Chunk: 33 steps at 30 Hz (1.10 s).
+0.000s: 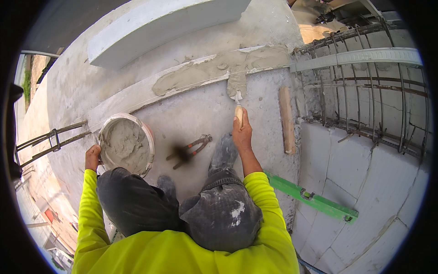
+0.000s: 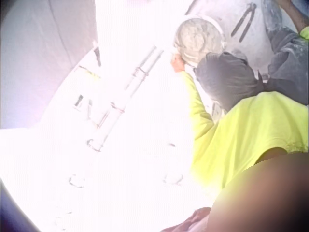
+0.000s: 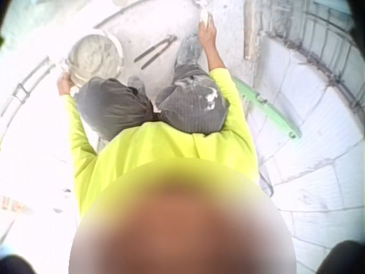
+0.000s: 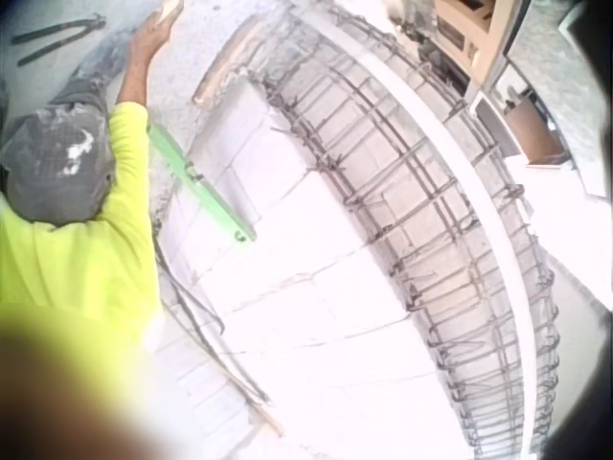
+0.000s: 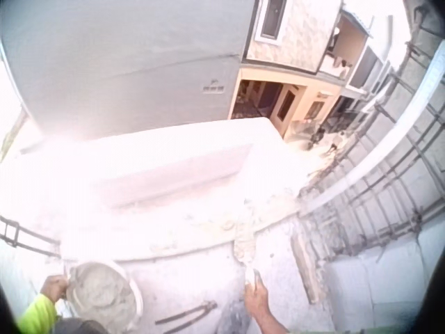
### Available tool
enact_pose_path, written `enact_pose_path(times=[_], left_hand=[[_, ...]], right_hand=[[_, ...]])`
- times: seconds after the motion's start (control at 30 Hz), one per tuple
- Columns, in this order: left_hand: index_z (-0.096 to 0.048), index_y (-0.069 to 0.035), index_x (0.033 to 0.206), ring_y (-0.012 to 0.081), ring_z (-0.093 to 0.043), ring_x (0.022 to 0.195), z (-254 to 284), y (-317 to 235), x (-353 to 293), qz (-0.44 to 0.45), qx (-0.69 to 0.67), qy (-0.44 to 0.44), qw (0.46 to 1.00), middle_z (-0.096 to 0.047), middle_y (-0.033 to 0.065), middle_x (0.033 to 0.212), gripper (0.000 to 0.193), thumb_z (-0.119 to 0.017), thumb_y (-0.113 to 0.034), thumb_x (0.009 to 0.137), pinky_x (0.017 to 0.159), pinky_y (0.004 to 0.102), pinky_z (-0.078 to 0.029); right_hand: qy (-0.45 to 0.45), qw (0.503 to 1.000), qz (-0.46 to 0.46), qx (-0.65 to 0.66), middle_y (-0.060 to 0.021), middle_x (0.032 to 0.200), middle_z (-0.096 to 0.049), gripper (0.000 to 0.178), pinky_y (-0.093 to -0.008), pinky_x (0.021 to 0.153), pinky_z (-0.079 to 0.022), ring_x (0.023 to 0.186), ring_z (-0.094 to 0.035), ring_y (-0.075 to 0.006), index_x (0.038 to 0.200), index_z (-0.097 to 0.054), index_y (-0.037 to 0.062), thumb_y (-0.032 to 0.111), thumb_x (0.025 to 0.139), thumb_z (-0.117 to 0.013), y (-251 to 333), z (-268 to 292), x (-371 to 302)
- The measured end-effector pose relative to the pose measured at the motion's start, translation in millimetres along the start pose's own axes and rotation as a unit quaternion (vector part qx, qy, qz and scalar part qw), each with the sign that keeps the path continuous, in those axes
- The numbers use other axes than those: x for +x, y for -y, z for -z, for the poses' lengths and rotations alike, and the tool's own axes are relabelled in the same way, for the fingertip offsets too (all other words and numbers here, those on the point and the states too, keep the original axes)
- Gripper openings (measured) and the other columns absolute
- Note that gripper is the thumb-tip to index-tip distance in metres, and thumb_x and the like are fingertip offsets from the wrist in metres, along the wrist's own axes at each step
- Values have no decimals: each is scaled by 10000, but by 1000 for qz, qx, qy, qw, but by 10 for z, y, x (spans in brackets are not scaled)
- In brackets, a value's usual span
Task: The person applies mortar to a concrete ledge using a trowel, places a white stone slab, and repeatedly checks and adjusts its level with a spirit level and hammer. The person also smooths the mortar around the slab edges.
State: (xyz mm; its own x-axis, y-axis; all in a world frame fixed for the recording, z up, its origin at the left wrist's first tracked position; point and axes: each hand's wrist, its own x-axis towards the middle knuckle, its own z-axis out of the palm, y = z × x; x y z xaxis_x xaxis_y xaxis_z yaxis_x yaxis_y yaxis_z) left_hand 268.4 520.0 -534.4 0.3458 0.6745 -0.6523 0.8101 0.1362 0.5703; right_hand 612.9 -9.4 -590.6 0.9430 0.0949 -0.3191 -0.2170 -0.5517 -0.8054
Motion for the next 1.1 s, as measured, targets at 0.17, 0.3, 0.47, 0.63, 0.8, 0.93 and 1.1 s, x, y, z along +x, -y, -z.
enact_pose_path(times=[0.17,0.3,0.47,0.63,0.8,0.93,1.1], left_hand=[[-735,-130,986,72,-536,556,-47,-10,9,-22,-12,4,1000,-598,-60,727,217,-622,-315,993,465,268,-476],[-733,-122,985,62,-520,545,-52,17,1,-30,-6,-12,999,-599,-64,723,215,-628,-309,988,464,258,-462],[-726,-113,935,52,-493,523,-46,45,-16,-83,-2,-1,997,-567,-73,681,213,-631,-296,991,452,244,-410],[-719,-107,897,51,-473,513,-87,34,-15,-54,-34,-12,998,-570,-65,671,225,-628,-287,996,445,249,-390],[-727,-87,921,55,-483,522,-87,82,20,-130,-3,-10,991,-581,-60,687,225,-628,-274,996,458,252,-400],[-733,-77,947,69,-501,525,-113,88,24,-130,-9,-17,991,-602,-44,701,229,-626,-274,995,469,254,-415],[-733,-74,965,69,-510,519,-94,23,-44,-98,-21,0,995,-606,-44,697,235,-622,-279,995,466,253,-420]], right_hand=[[-28,994,-80,62,-116,1055,-676,512,-256,732,-520,817,-618,-113,1523,-449,72,193,1037,-554,157,434,-432],[-12,981,-118,151,-44,816,-594,517,-234,506,-424,595,-524,-78,1530,-455,91,232,1042,-550,626,520,73],[90,968,-171,160,-21,744,-554,537,-239,422,-354,481,-451,-75,1541,-444,103,288,1047,-543,1061,293,276],[164,961,-164,153,-14,756,-570,571,-224,404,-339,484,-458,-66,1572,-396,150,301,1043,-547,1166,-152,-5],[214,959,-103,152,-40,747,-545,545,-284,518,-463,575,-505,-109,1532,-434,78,277,1039,-554,1190,-668,-38],[229,970,78,-32,-165,810,-621,550,-437,701,-535,738,-641,-305,1510,-444,69,266,1012,-569,1190,-707,8],[143,946,166,-237,-293,974,-661,520,-546,817,-514,908,-655,-478,1477,-478,42,228,998,-560,1137,-273,188]])
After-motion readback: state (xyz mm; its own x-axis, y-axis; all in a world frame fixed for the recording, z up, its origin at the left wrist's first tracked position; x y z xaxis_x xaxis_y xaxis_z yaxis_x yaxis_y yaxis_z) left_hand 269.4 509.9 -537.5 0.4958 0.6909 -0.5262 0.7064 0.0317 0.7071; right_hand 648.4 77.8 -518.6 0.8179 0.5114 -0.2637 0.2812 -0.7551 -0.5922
